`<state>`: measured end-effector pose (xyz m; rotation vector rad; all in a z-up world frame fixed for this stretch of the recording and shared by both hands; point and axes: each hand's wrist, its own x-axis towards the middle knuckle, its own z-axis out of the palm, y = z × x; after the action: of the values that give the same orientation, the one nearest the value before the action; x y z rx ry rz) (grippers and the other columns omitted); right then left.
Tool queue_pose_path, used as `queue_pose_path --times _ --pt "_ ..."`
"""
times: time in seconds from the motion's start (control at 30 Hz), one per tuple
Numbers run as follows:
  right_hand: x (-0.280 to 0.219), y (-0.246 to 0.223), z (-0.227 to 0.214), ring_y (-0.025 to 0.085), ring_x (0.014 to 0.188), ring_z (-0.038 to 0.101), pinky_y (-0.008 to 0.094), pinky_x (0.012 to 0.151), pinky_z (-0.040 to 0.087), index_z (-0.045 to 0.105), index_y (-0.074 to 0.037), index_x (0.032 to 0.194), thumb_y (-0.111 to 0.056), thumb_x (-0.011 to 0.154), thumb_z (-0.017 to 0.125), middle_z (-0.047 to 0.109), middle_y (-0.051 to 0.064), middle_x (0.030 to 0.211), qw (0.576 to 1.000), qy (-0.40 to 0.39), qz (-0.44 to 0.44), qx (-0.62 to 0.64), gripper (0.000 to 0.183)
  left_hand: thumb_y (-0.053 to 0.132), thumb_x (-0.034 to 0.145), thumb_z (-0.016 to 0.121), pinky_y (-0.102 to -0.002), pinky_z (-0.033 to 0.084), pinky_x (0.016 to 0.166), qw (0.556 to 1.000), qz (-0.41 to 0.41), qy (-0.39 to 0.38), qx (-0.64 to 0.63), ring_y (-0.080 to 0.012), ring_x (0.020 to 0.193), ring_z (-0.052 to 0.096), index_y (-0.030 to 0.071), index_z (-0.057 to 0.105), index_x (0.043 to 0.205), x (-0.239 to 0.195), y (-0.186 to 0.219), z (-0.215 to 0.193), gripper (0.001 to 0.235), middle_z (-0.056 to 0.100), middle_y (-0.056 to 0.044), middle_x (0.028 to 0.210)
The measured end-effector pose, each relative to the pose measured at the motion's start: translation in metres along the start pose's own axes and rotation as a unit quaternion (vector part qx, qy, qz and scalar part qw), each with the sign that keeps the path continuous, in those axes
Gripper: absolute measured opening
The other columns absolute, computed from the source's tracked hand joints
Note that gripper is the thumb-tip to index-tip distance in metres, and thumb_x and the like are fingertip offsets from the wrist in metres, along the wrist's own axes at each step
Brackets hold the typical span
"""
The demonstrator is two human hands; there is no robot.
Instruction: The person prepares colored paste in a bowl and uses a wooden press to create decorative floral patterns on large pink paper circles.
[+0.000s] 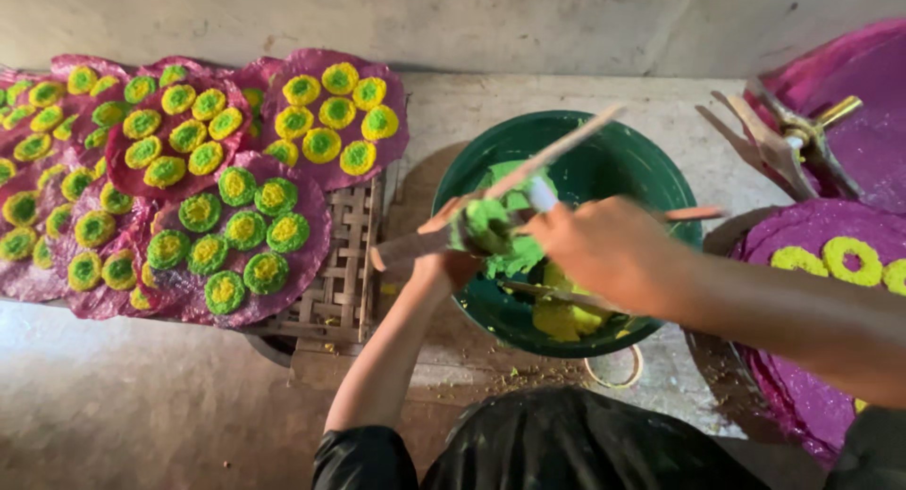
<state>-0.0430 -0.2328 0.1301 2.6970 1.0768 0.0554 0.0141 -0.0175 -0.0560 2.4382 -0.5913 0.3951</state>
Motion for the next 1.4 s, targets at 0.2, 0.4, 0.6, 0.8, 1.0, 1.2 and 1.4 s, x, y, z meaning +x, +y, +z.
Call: queue_pose_path --times 0.2,0.4,0.6,0.8,1.0,1.2,1.4 --pt "-0.017 0.021 0.014 0.024 0.049 0.066 0.038 0.041 0.052 0.059 -0.015 0.136 -0.019 0.101 0.056 0.075 0.010 0.084 0.938 -0.016 0.214 0.272 0.036 0.022 0.093 0.068 -0.037 0.060 0.091 0.935 -0.102 0.129 -0.313 -0.0332 0.105 0.071 0.004 0.063 0.129 0.008 -0.014 -0.015 0.041 0.072 -0.015 0.117" --pt "0.005 -0.042 0.103 0.030 0.097 0.069 0.035 0.073 0.055 0.049 -0.007 0.150 -0.006 0.105 0.053 0.070 0.024 0.112 0.817 0.334 0.024 0.469 0.046 0.012 0.087 0.076 -0.042 0.058 0.091 0.967 0.023 0.247 -0.051 -0.0368 0.110 0.068 0.007 0.063 0.120 0.025 0.016 -0.046 0.036 0.068 -0.018 0.133" --pt "-0.020 -0.005 0.125 0.017 0.063 0.048 0.036 0.058 0.046 0.059 -0.014 0.150 -0.013 0.104 0.057 0.058 0.018 0.083 0.702 -0.004 0.264 0.661 0.046 0.014 0.089 0.076 -0.053 0.054 0.109 0.966 0.040 0.256 -0.022 -0.0344 0.123 0.068 0.010 0.066 0.125 0.029 0.008 -0.033 0.038 0.061 -0.016 0.146" --pt "-0.001 -0.013 0.135 0.008 0.063 0.060 0.026 0.054 0.049 0.059 -0.009 0.142 -0.011 0.098 0.056 0.072 0.002 0.107 0.801 0.179 0.208 0.532 0.045 0.019 0.083 0.078 -0.053 0.057 0.080 0.984 -0.050 0.173 -0.012 -0.0464 0.113 0.058 0.002 0.060 0.135 0.043 0.014 -0.015 0.057 0.043 -0.029 0.154" --pt "-0.014 0.008 0.105 0.018 0.053 0.053 0.032 0.051 0.043 0.069 -0.024 0.135 -0.027 0.098 0.062 0.074 0.012 0.072 0.848 -0.060 0.267 0.455 0.038 0.028 0.092 0.077 -0.045 0.060 0.086 0.977 -0.004 0.186 0.103 -0.0355 0.117 0.064 0.019 0.055 0.127 0.035 -0.041 0.001 0.042 0.057 -0.016 0.155" --pt "0.013 0.067 0.035 0.022 0.057 0.063 0.038 0.055 0.047 0.076 -0.024 0.119 -0.038 0.096 0.059 0.076 0.008 0.075 0.909 -0.188 0.173 0.328 0.032 0.031 0.091 0.075 -0.041 0.059 0.082 1.000 0.003 0.003 0.021 -0.0326 0.104 0.066 0.013 0.048 0.158 0.023 -0.011 -0.018 0.074 0.064 -0.013 0.117" --pt "0.035 0.002 0.030 0.026 0.071 0.069 0.038 0.059 0.054 0.067 -0.015 0.106 -0.023 0.090 0.057 0.070 0.007 0.081 0.999 -0.044 0.001 -0.003 0.020 0.024 0.085 0.081 -0.034 0.058 0.090 0.990 0.002 -0.045 -0.132 -0.0250 0.106 0.070 0.015 0.066 0.122 0.014 0.001 0.001 0.042 0.072 -0.011 0.117"
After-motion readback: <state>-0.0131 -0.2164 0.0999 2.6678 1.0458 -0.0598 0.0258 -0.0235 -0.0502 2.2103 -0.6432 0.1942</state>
